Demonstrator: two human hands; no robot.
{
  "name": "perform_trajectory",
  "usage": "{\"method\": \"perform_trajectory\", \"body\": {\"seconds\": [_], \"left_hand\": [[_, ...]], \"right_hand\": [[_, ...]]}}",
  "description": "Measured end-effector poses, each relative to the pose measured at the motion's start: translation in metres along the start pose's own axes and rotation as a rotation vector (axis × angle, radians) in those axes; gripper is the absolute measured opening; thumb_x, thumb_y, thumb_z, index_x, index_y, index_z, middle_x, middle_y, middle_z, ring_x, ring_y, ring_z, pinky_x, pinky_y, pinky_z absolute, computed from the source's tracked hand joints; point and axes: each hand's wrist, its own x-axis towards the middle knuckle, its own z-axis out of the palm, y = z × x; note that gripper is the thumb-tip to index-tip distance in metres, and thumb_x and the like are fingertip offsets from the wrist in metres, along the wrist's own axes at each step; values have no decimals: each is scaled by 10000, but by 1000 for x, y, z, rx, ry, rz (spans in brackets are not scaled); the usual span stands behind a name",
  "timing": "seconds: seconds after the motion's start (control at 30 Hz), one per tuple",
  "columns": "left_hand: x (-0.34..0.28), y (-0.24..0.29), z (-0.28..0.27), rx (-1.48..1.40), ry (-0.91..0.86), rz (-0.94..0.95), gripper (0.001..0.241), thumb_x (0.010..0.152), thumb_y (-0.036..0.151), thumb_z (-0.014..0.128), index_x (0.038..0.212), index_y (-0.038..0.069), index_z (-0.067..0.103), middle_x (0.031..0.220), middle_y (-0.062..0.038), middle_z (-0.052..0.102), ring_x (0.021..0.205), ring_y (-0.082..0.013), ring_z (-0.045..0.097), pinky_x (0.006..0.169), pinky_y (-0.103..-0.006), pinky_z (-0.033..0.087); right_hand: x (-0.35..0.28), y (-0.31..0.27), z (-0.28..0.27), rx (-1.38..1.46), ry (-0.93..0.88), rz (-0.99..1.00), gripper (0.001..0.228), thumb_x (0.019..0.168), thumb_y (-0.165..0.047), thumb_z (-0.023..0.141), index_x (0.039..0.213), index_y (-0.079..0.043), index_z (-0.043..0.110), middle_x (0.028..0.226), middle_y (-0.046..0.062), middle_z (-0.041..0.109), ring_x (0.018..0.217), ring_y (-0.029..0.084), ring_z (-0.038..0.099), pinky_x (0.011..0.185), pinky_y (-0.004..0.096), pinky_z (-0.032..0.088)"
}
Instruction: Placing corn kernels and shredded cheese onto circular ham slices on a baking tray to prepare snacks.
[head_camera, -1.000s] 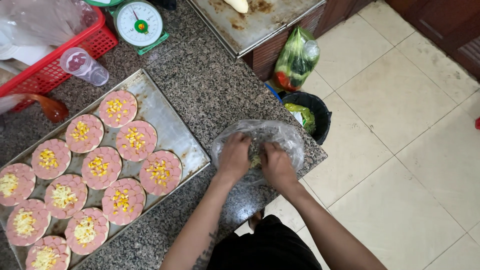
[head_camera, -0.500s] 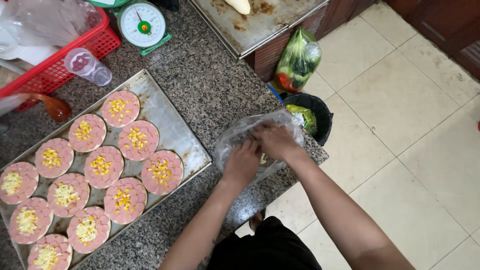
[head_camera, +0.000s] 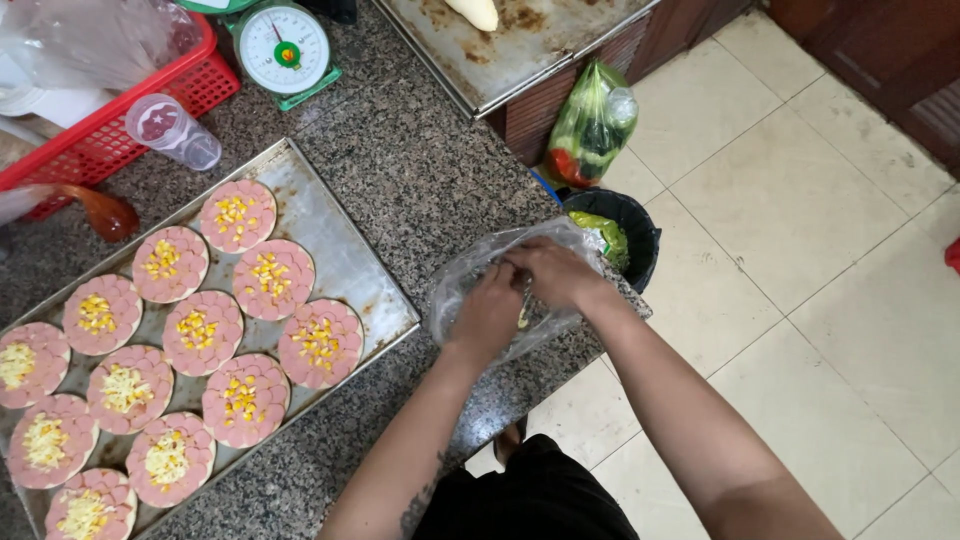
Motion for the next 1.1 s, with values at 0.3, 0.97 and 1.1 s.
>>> {"method": "perform_trajectory", "body": {"seconds": [0.3,0.97,1.1], "left_hand": [[-52,7,-20,31,44,199,198,974,40,798,1156,28,875,1249,-167,797,1262,-351,725,1004,-464,626],[37,-53,69,263,138,-56,256,1006,89,729,1235,92,844,1219,-127,766,1180,-319,767,809,-485,722],[11,-51,65,206,114,-76,258,1015,80,714,1240,73,840,1233,-149,765,1175,-334,771,813,-496,721]], "right_hand": [[-1,2,3,-125,-4,-25,734,958,-35,669,1650,-280,689,1752,5,648,1740,325,421,1290,557,537],[-15,-4,-1,-56,77,-6,737,930,-19,601,1620,-260,696,1680,-20,704,1639,361,533,1190,635,586],[-23,2,18,-44,93,25,711,938,-28,602,1606,-254,699,1647,-3,718,1582,367,575,1162,626,603]]}}
